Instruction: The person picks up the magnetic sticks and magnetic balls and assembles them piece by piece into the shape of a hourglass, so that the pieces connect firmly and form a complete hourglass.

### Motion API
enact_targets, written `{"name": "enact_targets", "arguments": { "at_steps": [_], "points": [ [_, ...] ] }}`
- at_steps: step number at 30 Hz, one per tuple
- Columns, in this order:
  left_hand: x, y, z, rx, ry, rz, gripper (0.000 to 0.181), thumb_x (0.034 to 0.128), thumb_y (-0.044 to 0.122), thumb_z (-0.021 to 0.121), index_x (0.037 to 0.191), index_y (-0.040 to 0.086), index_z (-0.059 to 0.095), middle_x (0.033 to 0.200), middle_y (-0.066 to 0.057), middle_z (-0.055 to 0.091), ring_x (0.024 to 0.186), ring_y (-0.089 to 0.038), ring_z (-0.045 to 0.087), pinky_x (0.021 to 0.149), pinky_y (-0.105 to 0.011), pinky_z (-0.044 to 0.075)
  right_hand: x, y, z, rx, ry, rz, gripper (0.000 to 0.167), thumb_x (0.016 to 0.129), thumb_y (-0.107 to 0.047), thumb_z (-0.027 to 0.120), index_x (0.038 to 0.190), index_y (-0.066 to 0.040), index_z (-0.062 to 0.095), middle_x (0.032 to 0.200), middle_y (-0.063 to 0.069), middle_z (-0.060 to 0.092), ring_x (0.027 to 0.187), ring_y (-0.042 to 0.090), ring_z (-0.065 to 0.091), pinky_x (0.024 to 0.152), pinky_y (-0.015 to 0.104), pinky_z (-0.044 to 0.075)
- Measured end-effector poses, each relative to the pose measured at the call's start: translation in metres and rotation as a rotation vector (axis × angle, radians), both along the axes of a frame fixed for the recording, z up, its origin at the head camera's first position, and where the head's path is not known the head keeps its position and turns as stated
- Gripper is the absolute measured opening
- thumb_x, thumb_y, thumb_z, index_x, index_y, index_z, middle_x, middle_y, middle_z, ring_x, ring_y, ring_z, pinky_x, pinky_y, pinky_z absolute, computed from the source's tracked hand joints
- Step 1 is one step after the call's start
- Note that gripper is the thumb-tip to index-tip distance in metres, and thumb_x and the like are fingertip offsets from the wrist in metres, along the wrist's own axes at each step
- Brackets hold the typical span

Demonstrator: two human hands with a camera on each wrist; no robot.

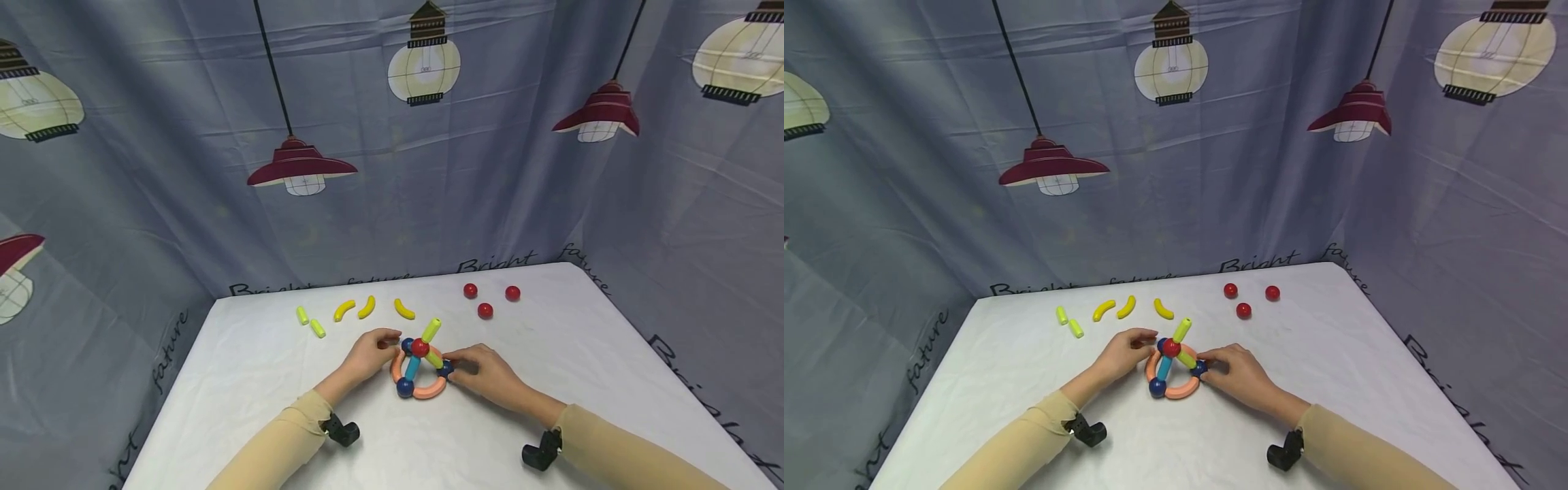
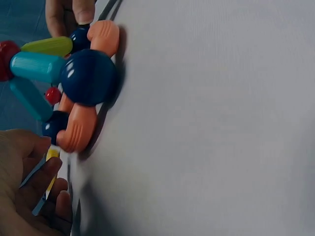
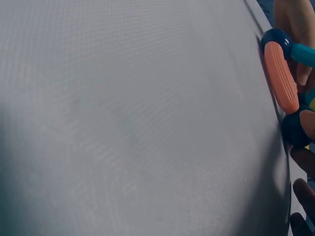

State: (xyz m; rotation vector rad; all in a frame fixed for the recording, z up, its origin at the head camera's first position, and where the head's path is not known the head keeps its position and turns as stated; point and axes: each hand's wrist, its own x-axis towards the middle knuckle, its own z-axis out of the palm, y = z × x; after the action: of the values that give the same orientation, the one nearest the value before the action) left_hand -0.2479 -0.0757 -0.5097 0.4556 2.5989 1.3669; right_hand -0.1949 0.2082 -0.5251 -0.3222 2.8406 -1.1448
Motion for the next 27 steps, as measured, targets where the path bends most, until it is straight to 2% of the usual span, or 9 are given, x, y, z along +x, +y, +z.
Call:
{"name": "enact_targets", "arguments": {
  "at_steps": [3, 5, 9, 11, 16, 20, 24, 27],
  "points": [
    [-0.002, -0.010, 0.005, -0.009, 0.025, 0.050, 0.033, 0.0985, 0.018, 0.068, 0.130, 0.009, 0.068, 0.123, -0.005, 0.070, 0.110, -0.023, 0.064, 0.091, -0.040, 0.054, 0.000, 0.000, -0.002, 0.005, 0.013, 0.003, 0.038, 0.085, -0.028, 0.085, 0.121, -0.034, 0.075, 0.110, -0.022, 0.067, 0.113, 0.010, 0.056, 0.101, 0.047, 0.048],
    [-0.005, -0.020, 0.008, -0.031, 0.065, 0.094, 0.031, 0.0980, 0.018, 0.068, 0.127, 0.009, 0.070, 0.120, -0.005, 0.071, 0.108, -0.023, 0.065, 0.089, -0.040, 0.054, 0.000, 0.001, -0.003, 0.008, 0.022, 0.006, 0.037, 0.085, -0.028, 0.085, 0.120, -0.034, 0.075, 0.111, -0.022, 0.068, 0.113, 0.009, 0.057, 0.101, 0.047, 0.048],
    [-0.012, -0.045, 0.013, -0.087, 0.130, 0.214, 0.029, 0.0958, 0.015, 0.068, 0.124, 0.009, 0.072, 0.114, -0.004, 0.072, 0.101, -0.022, 0.065, 0.085, -0.041, 0.053, 0.000, 0.001, -0.003, 0.015, 0.031, 0.007, 0.036, 0.084, -0.029, 0.086, 0.118, -0.035, 0.075, 0.110, -0.022, 0.068, 0.112, 0.009, 0.057, 0.101, 0.046, 0.048],
    [-0.016, -0.058, 0.016, -0.118, 0.141, 0.283, 0.029, 0.0952, 0.015, 0.068, 0.123, 0.009, 0.072, 0.113, -0.005, 0.073, 0.101, -0.023, 0.066, 0.085, -0.041, 0.052, 0.000, 0.001, -0.004, 0.017, 0.034, 0.007, 0.035, 0.084, -0.030, 0.086, 0.117, -0.035, 0.075, 0.109, -0.023, 0.067, 0.112, 0.009, 0.057, 0.101, 0.047, 0.048],
    [-0.025, -0.086, 0.020, -0.201, 0.109, 0.436, 0.033, 0.0956, 0.020, 0.068, 0.126, 0.007, 0.069, 0.115, -0.009, 0.071, 0.105, -0.028, 0.065, 0.088, -0.045, 0.051, 0.000, 0.000, -0.004, 0.019, 0.039, 0.004, 0.034, 0.084, -0.030, 0.086, 0.116, -0.035, 0.075, 0.110, -0.022, 0.068, 0.112, 0.010, 0.057, 0.101, 0.048, 0.048],
    [-0.029, -0.100, 0.020, -0.259, 0.072, 0.528, 0.038, 0.0958, 0.024, 0.069, 0.127, 0.004, 0.067, 0.116, -0.014, 0.068, 0.105, -0.033, 0.061, 0.088, -0.047, 0.048, -0.001, -0.001, -0.003, 0.017, 0.025, -0.001, 0.034, 0.084, -0.029, 0.086, 0.116, -0.035, 0.075, 0.110, -0.021, 0.068, 0.115, 0.013, 0.057, 0.103, 0.049, 0.047],
    [-0.031, -0.106, 0.017, -0.298, 0.042, 0.588, 0.043, 0.0947, 0.031, 0.071, 0.125, 0.001, 0.065, 0.112, -0.014, 0.065, 0.099, -0.032, 0.060, 0.083, -0.045, 0.048, -0.001, -0.003, -0.003, 0.017, 0.012, -0.007, 0.034, 0.084, -0.028, 0.086, 0.116, -0.034, 0.076, 0.109, -0.021, 0.068, 0.116, 0.014, 0.057, 0.104, 0.050, 0.046],
    [-0.033, -0.109, 0.015, -0.323, 0.034, 0.610, 0.044, 0.0933, 0.035, 0.073, 0.119, 0.001, 0.062, 0.108, -0.014, 0.065, 0.093, -0.031, 0.061, 0.079, -0.044, 0.049, -0.001, -0.004, -0.003, 0.009, 0.005, -0.012, 0.034, 0.084, -0.027, 0.086, 0.115, -0.034, 0.076, 0.108, -0.021, 0.068, 0.116, 0.014, 0.057, 0.104, 0.050, 0.046]
  ]
}}
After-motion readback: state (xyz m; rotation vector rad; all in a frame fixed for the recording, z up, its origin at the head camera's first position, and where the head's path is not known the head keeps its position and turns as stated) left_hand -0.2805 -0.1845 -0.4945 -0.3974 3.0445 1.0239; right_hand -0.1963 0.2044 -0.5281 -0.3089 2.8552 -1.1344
